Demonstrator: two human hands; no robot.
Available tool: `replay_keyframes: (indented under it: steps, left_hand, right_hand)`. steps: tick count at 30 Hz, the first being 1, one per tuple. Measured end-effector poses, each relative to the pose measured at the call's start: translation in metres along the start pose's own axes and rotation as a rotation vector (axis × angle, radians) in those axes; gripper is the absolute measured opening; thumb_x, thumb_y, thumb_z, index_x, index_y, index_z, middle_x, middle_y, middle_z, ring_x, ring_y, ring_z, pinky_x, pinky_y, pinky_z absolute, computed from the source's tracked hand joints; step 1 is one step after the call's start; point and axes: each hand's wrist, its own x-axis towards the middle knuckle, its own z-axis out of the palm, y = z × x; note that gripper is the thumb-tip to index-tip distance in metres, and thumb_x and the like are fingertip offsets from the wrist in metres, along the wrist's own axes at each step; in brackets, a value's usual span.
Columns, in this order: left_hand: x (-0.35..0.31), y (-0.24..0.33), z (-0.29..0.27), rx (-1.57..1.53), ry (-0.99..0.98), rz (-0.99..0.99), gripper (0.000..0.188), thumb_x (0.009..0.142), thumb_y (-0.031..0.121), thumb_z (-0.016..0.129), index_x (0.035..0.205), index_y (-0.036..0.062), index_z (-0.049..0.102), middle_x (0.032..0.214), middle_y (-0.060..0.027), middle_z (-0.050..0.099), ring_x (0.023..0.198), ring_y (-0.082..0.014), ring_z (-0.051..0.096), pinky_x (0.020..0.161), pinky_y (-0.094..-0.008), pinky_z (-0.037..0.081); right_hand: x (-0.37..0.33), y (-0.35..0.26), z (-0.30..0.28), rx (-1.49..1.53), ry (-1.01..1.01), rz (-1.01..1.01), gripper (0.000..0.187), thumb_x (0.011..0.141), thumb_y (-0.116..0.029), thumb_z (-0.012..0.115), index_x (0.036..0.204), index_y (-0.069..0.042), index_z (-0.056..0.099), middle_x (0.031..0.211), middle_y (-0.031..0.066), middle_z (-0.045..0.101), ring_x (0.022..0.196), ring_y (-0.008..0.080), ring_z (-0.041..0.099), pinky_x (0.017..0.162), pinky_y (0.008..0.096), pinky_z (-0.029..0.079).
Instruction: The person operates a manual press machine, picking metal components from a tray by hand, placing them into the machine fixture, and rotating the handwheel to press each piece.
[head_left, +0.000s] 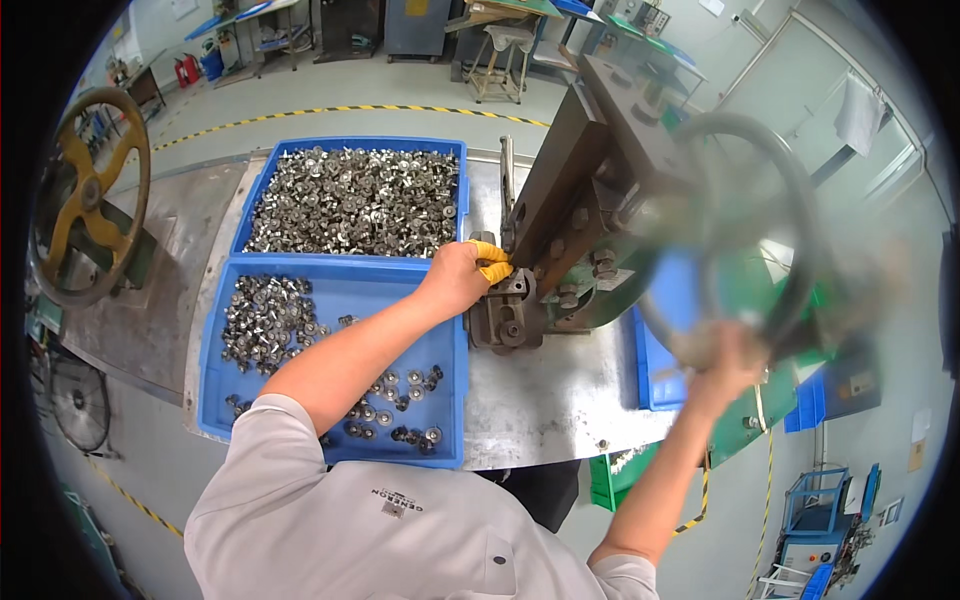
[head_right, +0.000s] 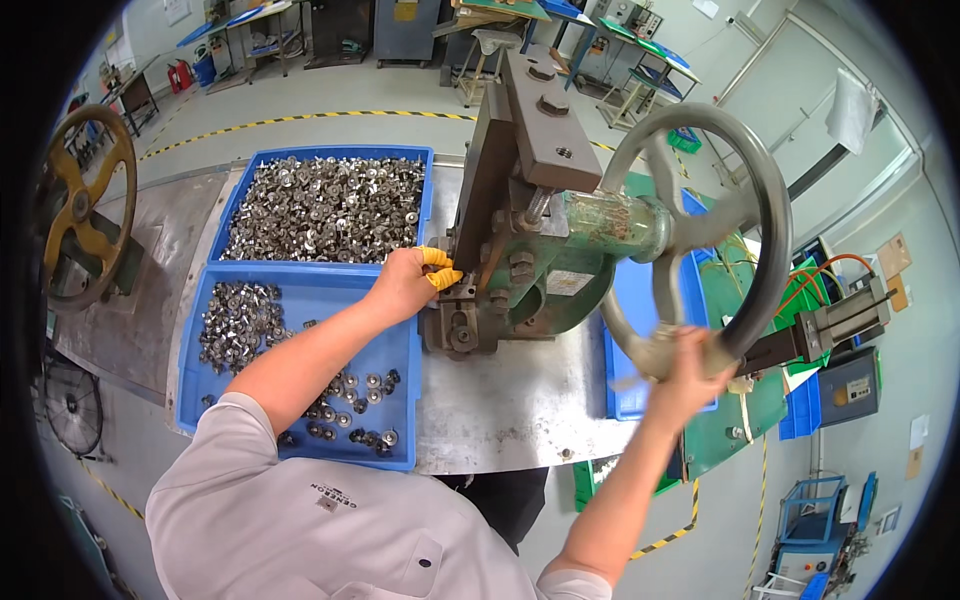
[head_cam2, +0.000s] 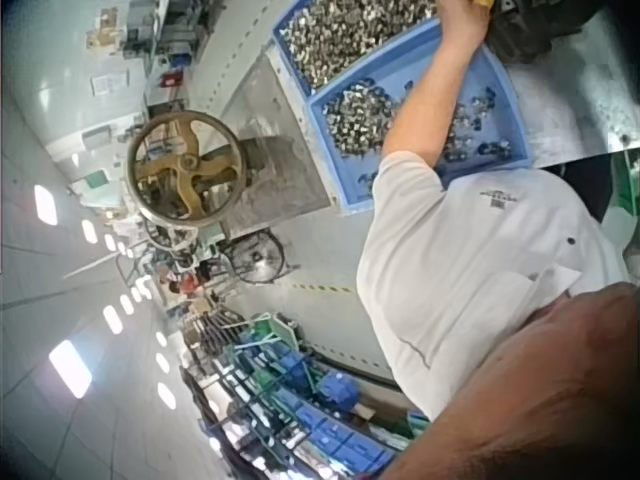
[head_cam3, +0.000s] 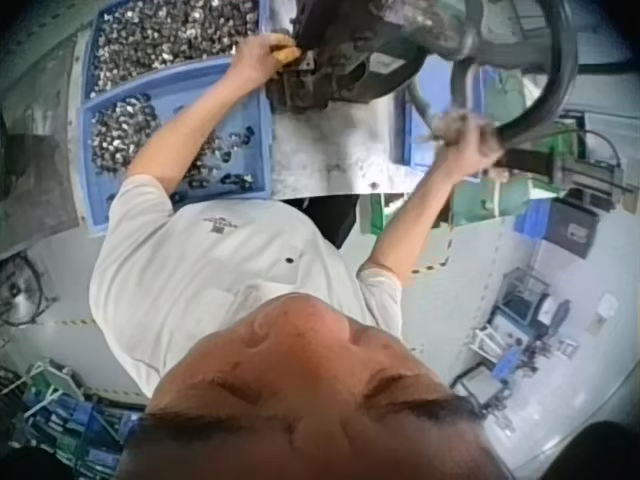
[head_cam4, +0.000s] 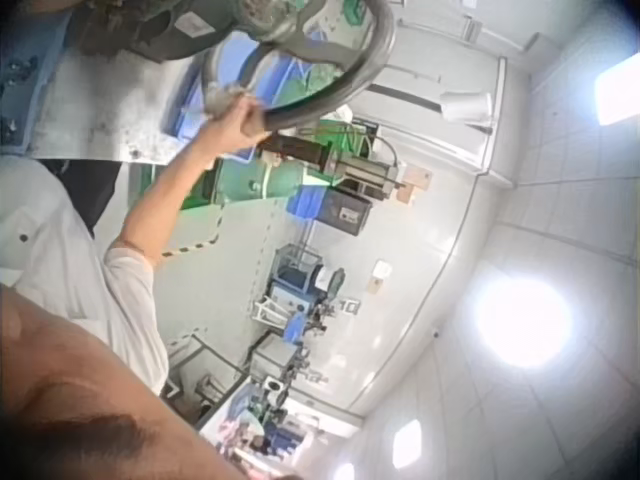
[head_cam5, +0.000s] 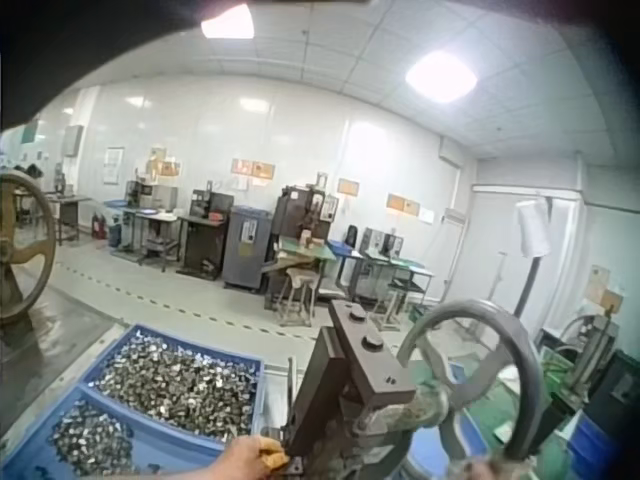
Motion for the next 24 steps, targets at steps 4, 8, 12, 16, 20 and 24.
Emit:
replay_keyframes:
  steps: [4, 8, 12, 16, 20, 24]
  left_hand:
    - [0.001, 0.001, -0.009, 0.166, 0.082, 0.075, 0.016, 0.074, 0.009, 0.066, 0.088, 0.0013, 0.070, 0.071, -0.0074, 0.065, 0.059, -0.0176, 0.056, 0.056, -0.0293, 0.045]
    - [-0.006, -0.002, -0.045, 0.126, 0.306, 0.004, 0.021, 0.072, 0.012, 0.066, 0.091, 0.0031, 0.069, 0.079, -0.0074, 0.066, 0.063, -0.0194, 0.057, 0.060, -0.0298, 0.046]
    - [-0.058, -0.019, -0.063, 0.327, -0.305, -0.091, 0.028, 0.070, 0.020, 0.067, 0.094, 0.0047, 0.069, 0.087, -0.0080, 0.067, 0.080, -0.0220, 0.063, 0.070, -0.0313, 0.050]
    - [-0.100, -0.013, -0.053, 0.561, -0.504, -0.098, 0.026, 0.072, 0.019, 0.066, 0.093, 0.0040, 0.068, 0.088, -0.0081, 0.068, 0.081, -0.0229, 0.063, 0.072, -0.0339, 0.051]
    - [-0.093, -0.030, -0.046, 0.610, -0.489, 0.068, 0.024, 0.075, 0.016, 0.064, 0.094, 0.0022, 0.067, 0.088, -0.0103, 0.067, 0.076, -0.0221, 0.064, 0.068, -0.0331, 0.052]
    - [-0.069, -0.042, -0.065, -0.323, -0.197, -0.628, 0.020, 0.079, 0.006, 0.063, 0.097, -0.0008, 0.063, 0.083, -0.0121, 0.065, 0.062, -0.0197, 0.061, 0.056, -0.0274, 0.051]
  right_hand:
    - [0.007, -0.001, -0.007, 0.024, -0.022, 0.134, 0.031, 0.073, -0.002, 0.067, 0.102, -0.002, 0.055, 0.082, 0.0060, 0.059, 0.072, 0.0145, 0.057, 0.072, 0.0234, 0.046]
    - [0.041, -0.055, 0.009, -0.182, -0.090, 0.186, 0.033, 0.075, -0.005, 0.065, 0.107, 0.000, 0.054, 0.078, 0.0056, 0.059, 0.070, 0.0133, 0.056, 0.067, 0.0216, 0.044]
    - [0.072, -0.081, 0.009, -0.244, -0.190, 0.247, 0.032, 0.077, -0.009, 0.064, 0.107, 0.000, 0.055, 0.076, 0.0056, 0.057, 0.069, 0.0121, 0.054, 0.064, 0.0205, 0.043]
    - [0.088, -0.096, 0.026, -0.254, -0.288, 0.300, 0.031, 0.078, -0.012, 0.063, 0.105, 0.000, 0.056, 0.074, 0.0055, 0.056, 0.068, 0.0112, 0.053, 0.061, 0.0201, 0.041]
    - [0.101, -0.108, 0.035, -0.254, -0.329, 0.293, 0.028, 0.078, -0.015, 0.063, 0.102, -0.001, 0.057, 0.072, 0.0055, 0.055, 0.067, 0.0103, 0.052, 0.059, 0.0201, 0.041]
    - [0.113, -0.109, 0.038, -0.232, -0.384, 0.325, 0.026, 0.078, -0.016, 0.064, 0.098, -0.001, 0.057, 0.072, 0.0051, 0.055, 0.066, 0.0107, 0.052, 0.058, 0.0203, 0.041]
